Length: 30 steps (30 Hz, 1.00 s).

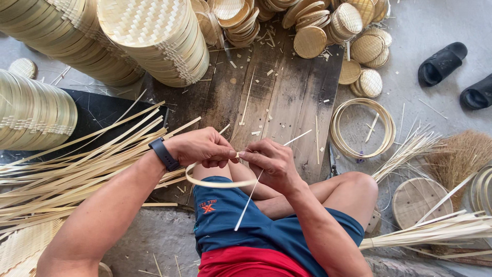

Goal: The person bends and secures thin bamboo strips into circular frames, using hands to weave ends together and check the circular shape against other bamboo components.

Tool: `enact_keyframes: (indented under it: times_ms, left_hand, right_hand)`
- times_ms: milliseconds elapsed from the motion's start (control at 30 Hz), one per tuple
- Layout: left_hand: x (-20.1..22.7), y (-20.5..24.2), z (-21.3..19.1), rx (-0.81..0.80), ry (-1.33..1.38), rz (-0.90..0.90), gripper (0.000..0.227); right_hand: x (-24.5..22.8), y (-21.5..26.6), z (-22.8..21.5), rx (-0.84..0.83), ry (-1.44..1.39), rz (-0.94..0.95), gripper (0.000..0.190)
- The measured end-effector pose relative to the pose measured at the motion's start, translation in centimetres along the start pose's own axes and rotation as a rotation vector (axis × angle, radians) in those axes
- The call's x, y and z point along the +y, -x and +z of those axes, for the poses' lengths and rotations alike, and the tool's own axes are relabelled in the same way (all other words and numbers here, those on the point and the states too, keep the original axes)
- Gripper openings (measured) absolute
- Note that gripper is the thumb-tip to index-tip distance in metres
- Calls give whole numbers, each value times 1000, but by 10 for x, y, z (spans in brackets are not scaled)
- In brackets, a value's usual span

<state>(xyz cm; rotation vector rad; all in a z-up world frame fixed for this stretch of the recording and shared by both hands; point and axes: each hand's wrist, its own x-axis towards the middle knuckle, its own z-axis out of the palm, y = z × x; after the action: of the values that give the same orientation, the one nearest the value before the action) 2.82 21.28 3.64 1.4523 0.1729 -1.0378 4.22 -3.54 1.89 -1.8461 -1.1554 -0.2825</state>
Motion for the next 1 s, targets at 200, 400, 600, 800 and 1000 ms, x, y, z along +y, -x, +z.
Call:
enact_keyframes:
  times_ms: [200, 400, 600, 800, 1000]
  left_hand:
    - [-6, 5, 4, 14, 178, 84, 29]
    - [-13, 2, 14, 27, 368, 256, 28]
    - [-27, -9, 16, 275, 335, 306, 22]
    - [-49, -31, 48, 517, 177, 630, 25]
    - [-62, -45, 63, 655, 235, 666, 25]
  right_hand:
    - [23, 10, -13, 16, 158, 104, 25]
    - [37, 28, -4, 70, 112, 354, 45]
    - [31, 28, -34, 257, 109, 304, 51]
    - [8, 52, -25, 356, -180, 580, 31]
    - [7, 74, -6, 498, -285, 825, 22]
